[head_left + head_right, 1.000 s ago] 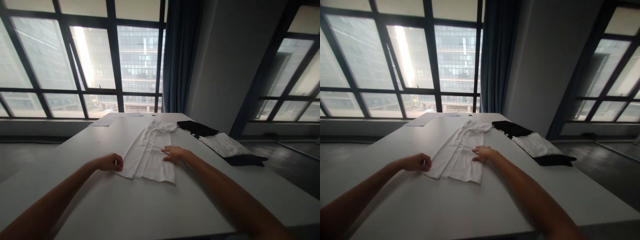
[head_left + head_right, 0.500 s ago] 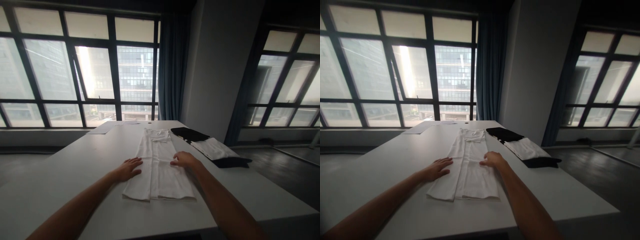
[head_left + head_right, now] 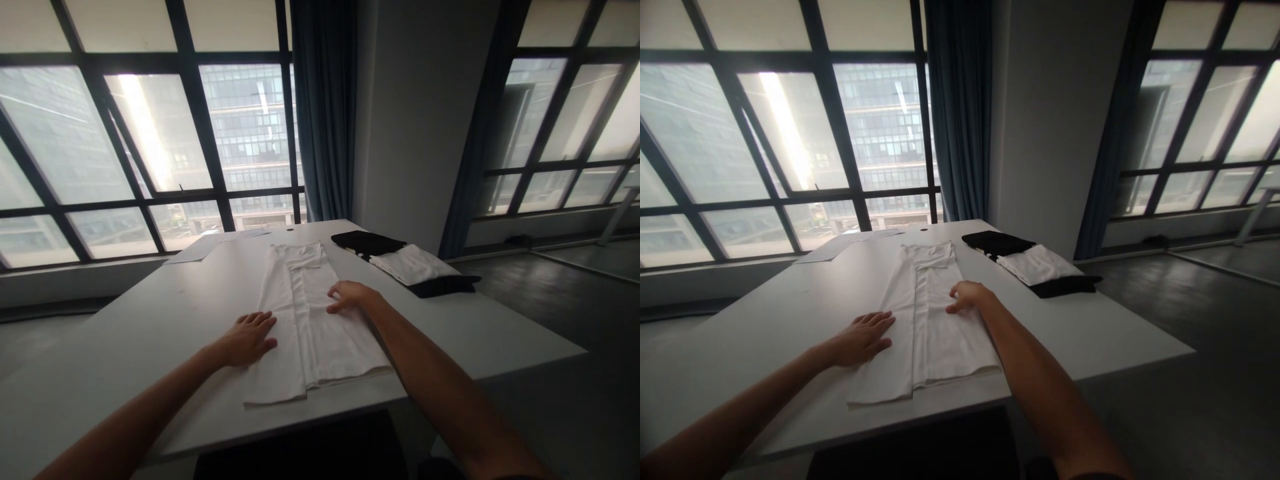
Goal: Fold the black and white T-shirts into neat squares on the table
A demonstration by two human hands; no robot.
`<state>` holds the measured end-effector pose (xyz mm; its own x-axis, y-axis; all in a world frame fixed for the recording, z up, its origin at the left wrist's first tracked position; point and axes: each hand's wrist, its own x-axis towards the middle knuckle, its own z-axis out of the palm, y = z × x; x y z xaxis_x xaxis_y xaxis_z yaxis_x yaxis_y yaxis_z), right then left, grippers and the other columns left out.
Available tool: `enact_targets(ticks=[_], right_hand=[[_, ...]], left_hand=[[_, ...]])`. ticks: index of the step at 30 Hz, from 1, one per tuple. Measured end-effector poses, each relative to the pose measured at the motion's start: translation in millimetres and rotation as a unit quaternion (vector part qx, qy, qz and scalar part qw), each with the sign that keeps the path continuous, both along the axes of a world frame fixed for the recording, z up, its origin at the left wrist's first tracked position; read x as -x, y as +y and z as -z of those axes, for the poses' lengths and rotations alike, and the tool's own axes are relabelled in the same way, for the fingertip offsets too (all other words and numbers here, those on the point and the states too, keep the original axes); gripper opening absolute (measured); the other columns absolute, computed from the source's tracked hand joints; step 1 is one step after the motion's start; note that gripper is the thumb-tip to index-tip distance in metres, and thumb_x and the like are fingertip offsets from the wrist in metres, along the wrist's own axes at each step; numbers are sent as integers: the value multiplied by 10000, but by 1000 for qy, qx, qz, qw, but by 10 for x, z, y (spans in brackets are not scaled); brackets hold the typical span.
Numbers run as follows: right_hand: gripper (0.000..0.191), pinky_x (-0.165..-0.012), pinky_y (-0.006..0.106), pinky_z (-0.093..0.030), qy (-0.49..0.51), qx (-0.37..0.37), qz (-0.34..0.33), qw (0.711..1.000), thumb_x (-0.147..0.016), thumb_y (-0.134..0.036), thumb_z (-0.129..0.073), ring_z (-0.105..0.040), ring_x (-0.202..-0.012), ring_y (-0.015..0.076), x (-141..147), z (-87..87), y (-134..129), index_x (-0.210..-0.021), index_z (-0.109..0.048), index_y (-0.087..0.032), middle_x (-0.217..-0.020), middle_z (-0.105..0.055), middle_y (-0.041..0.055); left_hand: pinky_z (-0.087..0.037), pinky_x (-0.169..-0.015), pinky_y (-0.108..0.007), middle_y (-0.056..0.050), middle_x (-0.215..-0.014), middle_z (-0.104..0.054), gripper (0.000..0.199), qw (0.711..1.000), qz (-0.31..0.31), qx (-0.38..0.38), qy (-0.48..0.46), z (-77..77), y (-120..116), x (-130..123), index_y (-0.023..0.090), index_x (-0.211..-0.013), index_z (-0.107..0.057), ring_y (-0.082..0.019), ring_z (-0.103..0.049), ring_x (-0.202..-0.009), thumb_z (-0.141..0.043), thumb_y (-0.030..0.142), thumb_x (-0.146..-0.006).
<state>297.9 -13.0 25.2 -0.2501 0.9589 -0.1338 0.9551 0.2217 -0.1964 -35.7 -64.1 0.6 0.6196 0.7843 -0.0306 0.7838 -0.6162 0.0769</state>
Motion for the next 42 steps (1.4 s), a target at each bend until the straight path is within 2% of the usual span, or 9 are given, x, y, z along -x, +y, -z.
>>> enact_targets(ticks=[5, 11, 16, 19, 22, 25, 31, 36, 42], right_hand=[[552, -813, 338, -503, -34, 27, 13, 999, -693, -646, -721, -690, -962, 295, 6, -183, -91, -1033, -784, -216, -1074, -750, 107], [505, -836, 318, -498, -40, 3, 14, 999, -797, -618, -642, -687, -984, 276, -41, -196, 81, -1066, -767, -210, -1089, -746, 103], [618, -1033, 320, -425, -34, -58, -11, 998, -857, -527, -626, -571, -1238, 291, -95, -131, 380, -1365, -589, -176, -1404, -568, 143], [591, -1062, 316, -407, -9, -59, -25, 998, -875, -518, -613, -561, -1251, 282, -42, -132, 571, -1357, -595, -177, -1398, -574, 133], [573, -1065, 302, -405, 18, -65, -48, 997, -884, -543, -592, -566, -1247, 273, 121, -151, 735, -1342, -612, -200, -1391, -586, 103], [549, -1078, 297, -397, 36, -73, -57, 995, -892, -536, -587, -554, -1263, 261, 361, -160, 863, -1341, -614, -222, -1413, -570, 86], [633, -1155, 332, -310, 42, -3, -74, 996, -926, -540, -517, -413, -1402, 255, 699, -80, 1118, -1470, -470, -218, -1541, -428, 92], [799, -1194, 513, -177, -11, 43, -33, 998, -914, -665, -418, -148, -1501, 347, 771, 107, 1447, -1561, -291, -214, -1645, -162, 123], [813, -1192, 564, -36, 9, 35, -17, 999, -931, -709, -240, 24, -1518, 322, 848, 315, 2042, -1592, -151, -246, -1665, -16, 70]], left_hand=[[-435, -1018, -394, -90, -1246, -685, 578, 993, 44, -25, -107, -144, 272, -166, 240, -1208, -674, -252, -614, -1132, -286, 603, -979], [-147, -1205, -485, -97, -1640, -208, 764, 999, -25, 21, -41, 91, 849, -225, 200, -1546, -304, -282, -150, -1515, -242, 677, -953], [-112, -1189, -553, -120, -1646, -147, 794, 997, -50, 54, -13, 215, 633, -71, 210, -1573, -240, -311, -113, -1518, -180, 697, -949], [-208, -1154, -567, -134, -1605, -306, 798, 999, -36, 34, -17, 145, 374, 63, 258, -1521, -378, -353, -257, -1475, -262, 751, -905], [-375, -1058, -478, -92, -1289, -661, 626, 999, -16, 16, -46, -25, 380, 137, 312, -1239, -661, -303, -591, -1191, -291, 708, -926], [-419, -1018, -434, -66, -1201, -696, 544, 995, -45, -35, -87, -139, 774, 132, 283, -1152, -682, -260, -620, -1118, -260, 583, -983], [-248, -1158, -542, -114, -1625, -262, 666, 983, -178, -18, -40, 86, 1838, 93, 200, -1517, -367, -314, -232, -1490, -240, 565, -975], [-101, -1154, -658, -97, -1649, -117, 749, 981, -193, 29, -15, 215, 2406, 215, 230, -1572, -237, -311, -105, -1519, -169, 647, -954], [-139, -1153, -638, -91, -1646, -121, 751, 980, -200, 11, -14, 295, 3163, 352, 243, -1573, -234, -307, -128, -1516, -161, 658, -951]])
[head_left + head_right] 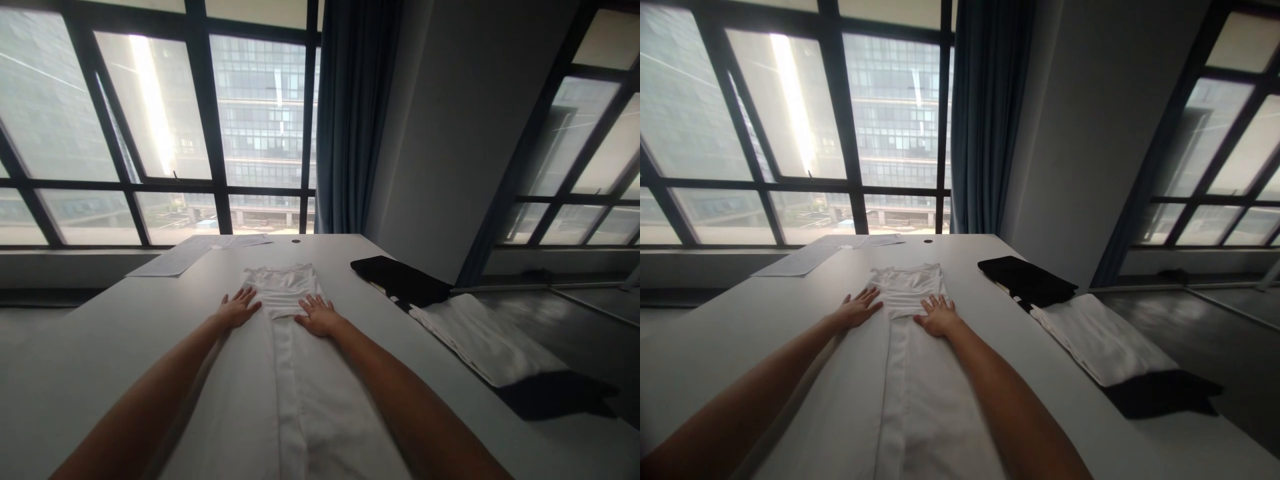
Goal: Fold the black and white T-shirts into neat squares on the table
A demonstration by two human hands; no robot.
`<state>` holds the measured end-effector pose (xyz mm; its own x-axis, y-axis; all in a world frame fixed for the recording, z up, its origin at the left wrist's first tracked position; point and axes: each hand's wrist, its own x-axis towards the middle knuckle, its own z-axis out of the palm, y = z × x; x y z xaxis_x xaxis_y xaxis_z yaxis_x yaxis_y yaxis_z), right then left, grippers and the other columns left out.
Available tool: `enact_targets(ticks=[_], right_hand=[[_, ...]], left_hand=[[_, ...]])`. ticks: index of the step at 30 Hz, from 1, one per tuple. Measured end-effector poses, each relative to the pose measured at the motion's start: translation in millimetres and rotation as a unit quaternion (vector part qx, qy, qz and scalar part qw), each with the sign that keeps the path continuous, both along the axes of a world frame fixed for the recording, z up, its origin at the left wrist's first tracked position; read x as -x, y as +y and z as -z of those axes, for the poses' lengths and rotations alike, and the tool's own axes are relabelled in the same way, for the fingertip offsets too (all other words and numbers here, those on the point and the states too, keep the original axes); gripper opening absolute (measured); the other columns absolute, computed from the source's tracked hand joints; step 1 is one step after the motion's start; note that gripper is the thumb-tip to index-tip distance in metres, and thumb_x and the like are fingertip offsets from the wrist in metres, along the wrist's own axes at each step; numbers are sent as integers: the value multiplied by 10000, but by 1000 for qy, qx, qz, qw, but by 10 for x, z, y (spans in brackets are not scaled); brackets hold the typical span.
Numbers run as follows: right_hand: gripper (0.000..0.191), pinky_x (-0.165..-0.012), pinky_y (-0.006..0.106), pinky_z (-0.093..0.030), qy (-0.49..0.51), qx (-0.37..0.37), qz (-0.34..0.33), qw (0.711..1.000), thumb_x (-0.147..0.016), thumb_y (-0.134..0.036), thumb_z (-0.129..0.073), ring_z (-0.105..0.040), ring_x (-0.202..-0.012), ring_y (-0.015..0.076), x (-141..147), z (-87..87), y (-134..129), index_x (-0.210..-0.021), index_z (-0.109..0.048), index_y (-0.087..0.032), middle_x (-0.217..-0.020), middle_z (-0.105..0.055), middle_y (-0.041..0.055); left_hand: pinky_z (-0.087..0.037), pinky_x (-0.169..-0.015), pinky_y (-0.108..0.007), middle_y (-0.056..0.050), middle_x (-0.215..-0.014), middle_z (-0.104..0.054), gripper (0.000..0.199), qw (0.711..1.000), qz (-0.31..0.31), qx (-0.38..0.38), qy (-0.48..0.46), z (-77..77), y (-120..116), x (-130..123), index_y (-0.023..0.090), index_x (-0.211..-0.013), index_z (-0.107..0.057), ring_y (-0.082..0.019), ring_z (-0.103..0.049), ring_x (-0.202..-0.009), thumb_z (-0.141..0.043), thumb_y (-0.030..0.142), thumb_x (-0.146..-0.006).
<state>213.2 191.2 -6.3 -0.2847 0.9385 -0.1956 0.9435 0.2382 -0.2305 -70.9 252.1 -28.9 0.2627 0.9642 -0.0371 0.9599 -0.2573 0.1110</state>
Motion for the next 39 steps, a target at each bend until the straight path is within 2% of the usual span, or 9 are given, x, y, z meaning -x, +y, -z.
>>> enact_targets(ticks=[5, 7, 11, 14, 20, 26, 31, 36, 39], right_hand=[[1047, -1205, 510, -14, 13, -8, -27, 1000, -796, -830, -421, 30, -1519, 321, -8, 10, 427, -1592, -150, -208, -1664, -16, 90], [1007, -1203, 511, -19, 4, -74, 1, 997, -825, -782, -457, -60, -1514, 337, 40, -25, 459, -1581, -207, -166, -1649, -130, 140], [689, -1185, 536, -50, -50, -231, 18, 971, -946, -564, -467, -304, -1428, 358, 227, -112, 195, -1494, -415, -149, -1519, -414, 200], [544, -1143, 507, -224, -46, -169, -45, 984, -973, -538, -425, -479, -1301, 327, 270, -133, -168, -1334, -593, -167, -1400, -546, 184], [538, -1158, 515, -216, -18, -133, -74, 988, -998, -484, -401, -296, -1448, 321, -10, -74, -797, -1434, -493, -183, -1562, -364, 166], [384, -1059, 391, -380, -23, -159, -96, 982, -979, -380, -476, -506, -1291, 265, -118, -143, -1293, -1283, -626, -198, -1401, -560, 140], [310, -958, 358, -445, -32, -151, -96, 983, -940, -348, -548, -600, -1138, 262, -100, -243, -1666, -1175, -702, -216, -1261, -648, 120], [280, -854, 294, -472, -2, -113, -133, 985, -903, -383, -618, -647, -1009, 234, 0, -339, -2024, -1112, -743, -245, -1170, -678, 86], [445, -822, 292, -483, 49, -85, -184, 978, -805, -536, -709, -651, -948, 226, 52, -359, -2224, -1139, -735, -242, -1147, -668, 85]], left_hand=[[-169, -1165, -604, -34, -1651, -135, 730, 1000, -26, -5, 16, 42, 559, 29, 277, -1573, -225, -276, -130, -1519, -167, 652, -950], [-188, -1154, -613, -35, -1647, -168, 707, 999, -39, -9, 19, 33, 704, 55, 289, -1567, -244, -281, -157, -1514, -170, 636, -957], [-154, -1124, -669, -104, -1627, -259, 652, 996, -80, -43, 26, -38, 781, 99, 266, -1544, -316, -340, -221, -1487, -198, 569, -978], [-158, -1122, -635, -177, -1540, -414, 582, 985, -85, -145, 20, -121, 637, 51, 203, -1478, -427, -360, -320, -1427, -243, 474, -996], [-410, -979, -491, -142, -1269, -648, 466, 983, -22, -180, 8, -250, -66, -176, 213, -1191, -654, -306, -575, -1160, -289, 435, -1004], [-412, -1049, -454, -88, -1476, -509, 488, 988, 118, -95, -20, -224, -1254, -262, 254, -1329, -579, -292, -487, -1315, -438, 520, -946], [-461, -997, -407, -105, -1284, -620, 474, 977, 192, -63, -68, -314, -2221, -358, 246, -1185, -684, -284, -585, -1161, -526, 585, -893], [-498, -859, -338, -74, -1150, -646, 530, 983, 173, -1, -63, -487, -2871, -425, 254, -1190, -673, -255, -645, -993, -644, 610, -799], [-490, -806, -308, -59, -1119, -657, 711, 979, 193, 44, -54, -569, -3092, -436, 257, -1260, -626, -247, -644, -955, -752, 635, -671]])
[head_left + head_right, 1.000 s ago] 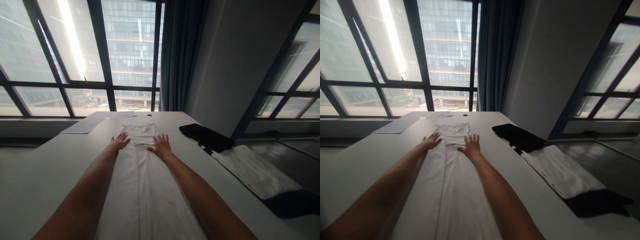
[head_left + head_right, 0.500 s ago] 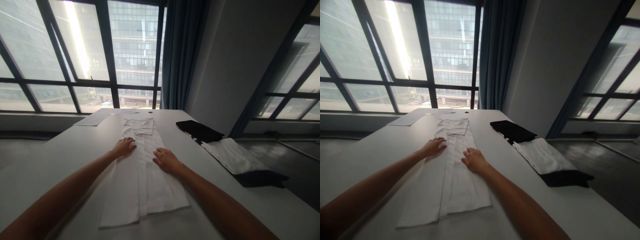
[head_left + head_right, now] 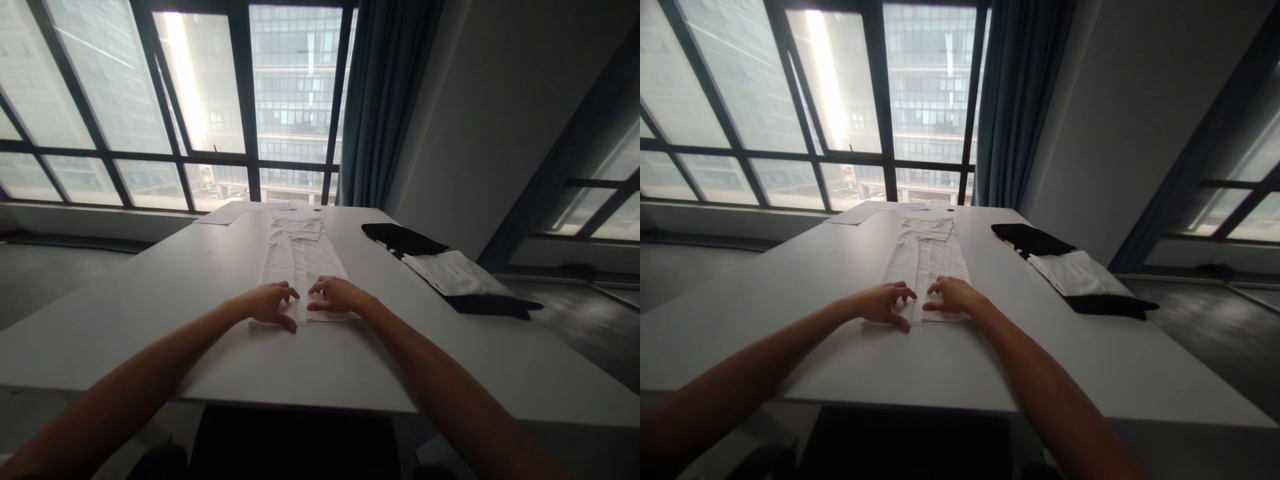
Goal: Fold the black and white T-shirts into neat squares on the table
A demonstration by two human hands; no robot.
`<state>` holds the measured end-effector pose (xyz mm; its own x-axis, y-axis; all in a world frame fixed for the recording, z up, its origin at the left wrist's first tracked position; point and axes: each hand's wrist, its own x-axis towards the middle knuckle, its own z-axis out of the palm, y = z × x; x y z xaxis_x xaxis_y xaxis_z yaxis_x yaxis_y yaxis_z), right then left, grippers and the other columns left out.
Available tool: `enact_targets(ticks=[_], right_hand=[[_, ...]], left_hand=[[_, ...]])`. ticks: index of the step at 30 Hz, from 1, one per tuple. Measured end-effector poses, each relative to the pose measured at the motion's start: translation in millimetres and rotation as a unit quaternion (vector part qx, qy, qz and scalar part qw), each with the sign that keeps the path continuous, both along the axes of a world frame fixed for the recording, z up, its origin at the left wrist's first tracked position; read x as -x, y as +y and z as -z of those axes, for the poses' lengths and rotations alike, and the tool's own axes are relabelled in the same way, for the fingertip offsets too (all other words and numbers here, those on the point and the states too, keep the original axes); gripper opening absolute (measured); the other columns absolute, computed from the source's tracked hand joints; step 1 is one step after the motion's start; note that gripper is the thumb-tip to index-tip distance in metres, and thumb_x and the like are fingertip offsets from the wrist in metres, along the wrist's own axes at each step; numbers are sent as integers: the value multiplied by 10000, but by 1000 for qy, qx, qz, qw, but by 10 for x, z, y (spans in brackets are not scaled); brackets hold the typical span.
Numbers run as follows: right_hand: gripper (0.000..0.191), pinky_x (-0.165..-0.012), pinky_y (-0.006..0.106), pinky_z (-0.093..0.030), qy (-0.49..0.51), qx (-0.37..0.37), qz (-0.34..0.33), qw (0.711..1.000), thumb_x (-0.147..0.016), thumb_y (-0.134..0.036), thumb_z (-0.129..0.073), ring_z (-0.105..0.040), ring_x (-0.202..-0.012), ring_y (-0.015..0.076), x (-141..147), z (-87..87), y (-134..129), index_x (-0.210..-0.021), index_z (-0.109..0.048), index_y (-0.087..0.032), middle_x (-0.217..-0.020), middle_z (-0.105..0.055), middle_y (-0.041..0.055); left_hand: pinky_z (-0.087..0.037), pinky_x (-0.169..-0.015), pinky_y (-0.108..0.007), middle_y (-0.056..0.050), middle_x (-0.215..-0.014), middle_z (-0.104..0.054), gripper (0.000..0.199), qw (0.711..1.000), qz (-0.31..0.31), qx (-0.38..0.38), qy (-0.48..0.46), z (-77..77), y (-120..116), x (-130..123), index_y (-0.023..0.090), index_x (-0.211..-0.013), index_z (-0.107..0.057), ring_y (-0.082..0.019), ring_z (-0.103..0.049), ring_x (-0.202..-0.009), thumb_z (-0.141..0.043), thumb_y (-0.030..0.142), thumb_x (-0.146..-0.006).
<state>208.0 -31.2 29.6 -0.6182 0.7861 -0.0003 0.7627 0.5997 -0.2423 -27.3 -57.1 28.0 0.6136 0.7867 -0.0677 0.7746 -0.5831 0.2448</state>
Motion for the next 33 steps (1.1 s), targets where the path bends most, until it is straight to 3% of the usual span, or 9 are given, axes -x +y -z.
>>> enact_targets(ticks=[4, 7, 10, 14, 19, 21, 25, 28, 33], right_hand=[[723, -822, 316, -486, 26, 16, -62, 998, -627, -604, -822, -629, -963, 240, 9, -9, -179, -1240, -685, -246, -1159, -640, 90], [519, -760, 292, -480, 28, 27, -81, 996, -708, -468, -803, -630, -850, 198, 14, -34, -233, -1158, -729, -221, -1043, -677, 73], [269, -702, 259, -467, 62, 26, -93, 993, -813, -262, -679, -619, -738, 156, 28, -63, -244, -1055, -767, -184, -899, -718, 51], [247, -676, 252, -469, 128, 27, -92, 987, -828, -226, -623, -609, -679, 141, -12, -101, -236, -1009, -778, -158, -836, -739, 47], [375, -644, 242, -482, 128, 147, -84, 977, -806, -441, -695, -637, -706, 152, -184, -141, -163, -1059, -768, -173, -837, -746, 37], [398, -668, 252, -494, 133, 133, -55, 981, -831, -481, -667, -654, -746, 166, -267, -130, -89, -1053, -767, -166, -884, -753, 55], [382, -815, 307, -517, 152, 18, 47, 987, -871, -434, -631, -675, -896, 209, -429, -19, 99, -1091, -749, -145, -1043, -740, 111], [414, -977, 342, -473, 123, -3, 65, 990, -806, -369, -714, -642, -1086, 243, -537, 99, 212, -1168, -721, -169, -1244, -675, 124], [415, -1040, 327, -432, 84, 24, 59, 994, -722, -316, -788, -614, -1162, 253, -628, 181, 292, -1117, -745, -195, -1303, -644, 102]], left_hand=[[-471, -725, -268, -31, -958, -684, 481, 999, 34, -2, -26, -33, -153, -8, 225, -1116, -701, -193, -633, -818, -761, 482, -713], [-456, -668, -243, -23, -833, -689, 237, 993, 54, -26, -97, -22, -167, -6, 195, -944, -747, -141, -604, -696, -595, 356, -860], [-461, -633, -245, -37, -811, -704, 296, 980, 19, -70, -185, -23, -108, -31, 176, -895, -746, -139, -599, -668, -530, 378, -902], [-483, -645, -272, -49, -806, -713, 395, 951, -45, -138, -273, -62, -65, -161, 186, -896, -750, -159, -609, -675, -486, 479, -932], [-489, -660, -263, -40, -824, -742, 397, 981, 63, -29, -184, -71, -75, -230, 226, -1056, -762, -166, -644, -702, -585, 536, -883], [-499, -673, -270, -46, -858, -754, 434, 984, 66, 1, -164, -33, -7, -157, 220, -1096, -753, -169, -653, -706, -553, 553, -903], [-487, -943, -360, -97, -1205, -709, 497, 991, 36, -63, -111, 153, 212, 110, 216, -1229, -691, -249, -652, -1056, -497, 564, -933], [-300, -1160, -455, -125, -1539, -437, 655, 995, 35, -73, -56, 319, 307, 303, 206, -1438, -509, -310, -385, -1414, -501, 603, -916], [-200, -1200, -517, -73, -1605, -316, 727, 996, 84, -1, -25, 355, 278, 448, 289, -1493, -429, -324, -246, -1485, -503, 679, -885]])
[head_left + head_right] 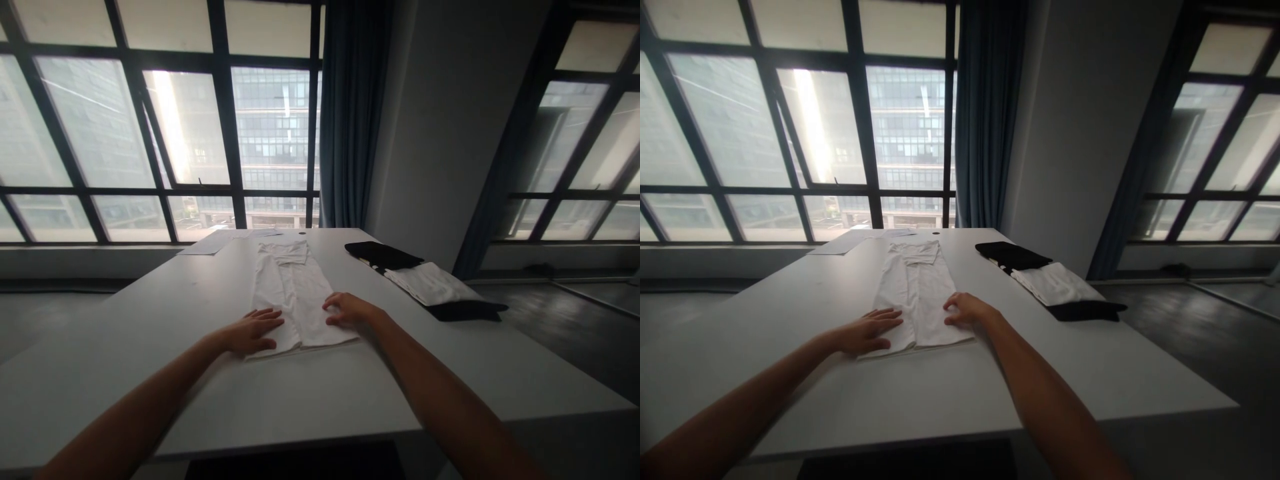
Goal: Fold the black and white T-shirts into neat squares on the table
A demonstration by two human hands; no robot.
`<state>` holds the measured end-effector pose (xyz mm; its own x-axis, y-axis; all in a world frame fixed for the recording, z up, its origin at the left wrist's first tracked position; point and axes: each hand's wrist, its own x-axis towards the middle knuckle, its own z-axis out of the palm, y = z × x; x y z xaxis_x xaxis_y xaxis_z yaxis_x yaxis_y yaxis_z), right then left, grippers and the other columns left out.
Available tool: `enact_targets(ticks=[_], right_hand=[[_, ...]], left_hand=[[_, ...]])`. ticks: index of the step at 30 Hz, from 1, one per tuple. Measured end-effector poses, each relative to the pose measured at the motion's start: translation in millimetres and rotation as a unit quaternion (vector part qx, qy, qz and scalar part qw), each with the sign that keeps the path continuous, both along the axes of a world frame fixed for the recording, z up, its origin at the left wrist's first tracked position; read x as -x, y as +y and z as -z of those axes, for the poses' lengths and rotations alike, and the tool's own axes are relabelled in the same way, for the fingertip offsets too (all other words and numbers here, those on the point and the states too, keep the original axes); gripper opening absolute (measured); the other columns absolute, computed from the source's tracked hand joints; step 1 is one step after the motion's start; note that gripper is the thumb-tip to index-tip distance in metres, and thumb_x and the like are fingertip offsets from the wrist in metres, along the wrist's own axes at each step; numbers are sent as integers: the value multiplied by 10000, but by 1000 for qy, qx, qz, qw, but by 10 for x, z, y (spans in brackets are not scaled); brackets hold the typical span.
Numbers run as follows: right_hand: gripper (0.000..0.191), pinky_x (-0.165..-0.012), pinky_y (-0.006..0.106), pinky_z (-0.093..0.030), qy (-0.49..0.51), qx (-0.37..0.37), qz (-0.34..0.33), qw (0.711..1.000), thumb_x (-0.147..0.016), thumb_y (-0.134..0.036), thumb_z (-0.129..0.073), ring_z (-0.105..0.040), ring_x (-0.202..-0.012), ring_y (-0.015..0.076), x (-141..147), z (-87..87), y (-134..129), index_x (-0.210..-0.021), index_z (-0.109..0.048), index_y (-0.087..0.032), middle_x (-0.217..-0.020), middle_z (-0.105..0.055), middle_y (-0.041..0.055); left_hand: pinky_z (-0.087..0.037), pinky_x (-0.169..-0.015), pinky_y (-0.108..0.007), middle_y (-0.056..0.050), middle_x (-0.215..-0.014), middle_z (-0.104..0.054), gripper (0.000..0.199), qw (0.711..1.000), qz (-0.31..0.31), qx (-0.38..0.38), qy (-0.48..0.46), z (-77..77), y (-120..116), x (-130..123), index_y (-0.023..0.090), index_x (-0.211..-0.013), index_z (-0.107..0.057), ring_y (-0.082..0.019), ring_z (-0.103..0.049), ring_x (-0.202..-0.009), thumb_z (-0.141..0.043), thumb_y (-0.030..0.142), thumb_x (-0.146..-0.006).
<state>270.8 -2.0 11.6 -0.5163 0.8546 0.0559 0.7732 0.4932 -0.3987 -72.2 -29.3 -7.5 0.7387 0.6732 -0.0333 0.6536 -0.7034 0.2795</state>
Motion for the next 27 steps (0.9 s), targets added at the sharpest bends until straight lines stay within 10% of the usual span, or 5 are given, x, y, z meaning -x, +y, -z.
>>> enact_targets(ticks=[7, 15, 21, 27], right_hand=[[270, -902, 308, -495, 20, -39, 42, 998, -803, -251, -683, -670, -945, 208, -74, 13, 82, -1043, -769, -162, -1086, -726, 99], [492, -1015, 302, -455, -12, -34, 57, 998, -672, -1, -592, -634, -1125, 220, -154, 43, 108, -1089, -763, -200, -1278, -659, 82], [620, -1087, 337, -408, -26, -9, 43, 999, -611, 76, -519, -569, -1251, 244, -94, 13, 67, -1125, -749, -184, -1340, -628, 92], [638, -1094, 377, -406, -33, 8, 69, 997, -590, 36, -603, -568, -1248, 288, -236, -60, 29, -1153, -744, -230, -1359, -613, 85]], left_hand=[[-239, -1200, -473, -99, -1571, -387, 687, 997, -39, -26, -56, 1, 40, 11, 252, -1473, -467, -287, -324, -1457, -402, 672, -932], [-355, -1139, -421, -93, -1447, -556, 609, 994, -33, -43, -91, -16, 10, -36, 262, -1361, -597, -277, -479, -1355, -491, 652, -906], [-133, -1199, -579, -29, -1609, -296, 585, 999, -15, -21, -29, 65, -12, -231, 351, -1510, -374, -301, -189, -1503, -403, 580, -973], [-302, -1175, -433, -26, -1517, -477, 440, 992, 5, 67, -109, -107, 64, 255, 319, -1323, -625, -244, -380, -1432, -543, 485, -924]])
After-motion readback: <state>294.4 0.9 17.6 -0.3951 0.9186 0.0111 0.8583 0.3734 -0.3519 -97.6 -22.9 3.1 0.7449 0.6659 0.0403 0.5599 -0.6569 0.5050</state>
